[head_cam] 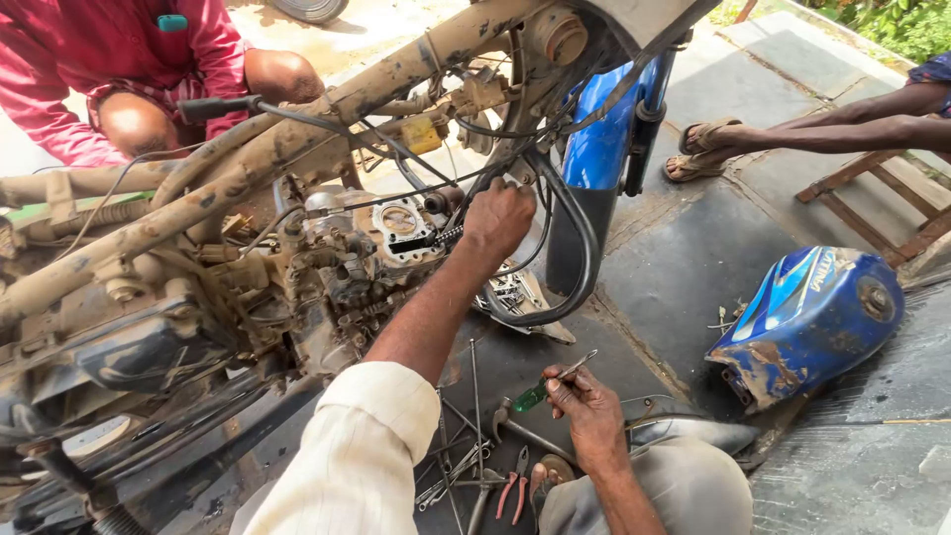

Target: Repairing the top end of a motorcycle engine, including cylinder head and intake components.

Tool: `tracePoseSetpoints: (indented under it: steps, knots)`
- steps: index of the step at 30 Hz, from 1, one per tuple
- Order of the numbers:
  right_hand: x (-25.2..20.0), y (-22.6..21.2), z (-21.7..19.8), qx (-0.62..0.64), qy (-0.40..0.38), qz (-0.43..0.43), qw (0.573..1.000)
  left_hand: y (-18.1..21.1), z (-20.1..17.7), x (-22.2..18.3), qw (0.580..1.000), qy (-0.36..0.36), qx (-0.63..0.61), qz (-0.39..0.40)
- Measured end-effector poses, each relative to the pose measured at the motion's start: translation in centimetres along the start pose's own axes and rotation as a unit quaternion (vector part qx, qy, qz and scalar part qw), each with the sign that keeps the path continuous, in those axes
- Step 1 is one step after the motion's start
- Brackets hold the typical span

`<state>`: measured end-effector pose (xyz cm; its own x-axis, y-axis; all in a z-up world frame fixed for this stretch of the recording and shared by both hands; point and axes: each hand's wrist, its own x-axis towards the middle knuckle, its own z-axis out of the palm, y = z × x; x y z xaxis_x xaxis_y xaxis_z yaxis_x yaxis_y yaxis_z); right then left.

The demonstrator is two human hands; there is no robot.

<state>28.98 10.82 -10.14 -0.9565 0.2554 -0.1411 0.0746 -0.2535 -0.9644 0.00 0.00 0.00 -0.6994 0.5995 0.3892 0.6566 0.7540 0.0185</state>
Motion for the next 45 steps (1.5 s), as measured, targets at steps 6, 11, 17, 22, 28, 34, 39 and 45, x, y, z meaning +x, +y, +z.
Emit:
tracePoseSetpoints:
  steps: [6,11,17,22,28,34,39,45]
  knots:
    - [0.2,0.8,-0.3,-0.001,0.002,0.006,1.000,-0.3,5.2,-0.3,0.994,-0.104,0.020,0.039]
    - [-0.5,-0.4,0.5,-0.042,0.003,0.022,0.999,-0.4,7.3,-2.0,0.957,-0.264,0.100,0.061]
    - [-0.2,-0.6,0.7,-0.064,0.006,0.028,0.998,1.3,6.7,-2.4,0.900,-0.386,0.198,0.040]
    - [-0.5,-0.1,0.1,-0.052,0.002,0.023,0.998,1.4,7.0,-1.1,0.874,-0.439,0.209,0.011]
    - [-0.6,-0.1,-1.1,-0.077,0.017,0.025,0.997,-0.6,10.2,0.3,0.872,-0.423,0.244,0.000]
    - [-1.1,0.2,-1.1,-0.085,0.023,0.040,0.995,-0.4,5.5,-1.2,0.930,-0.318,0.183,-0.029]
    - [-0.9,-0.2,-0.3,-0.083,-0.002,0.037,0.996,-0.7,3.4,-2.4,0.938,-0.324,0.119,-0.028]
    - [-0.2,-2.5,-0.4,0.031,0.038,0.027,0.998,2.1,0.9,-7.7,0.983,-0.172,0.007,-0.062]
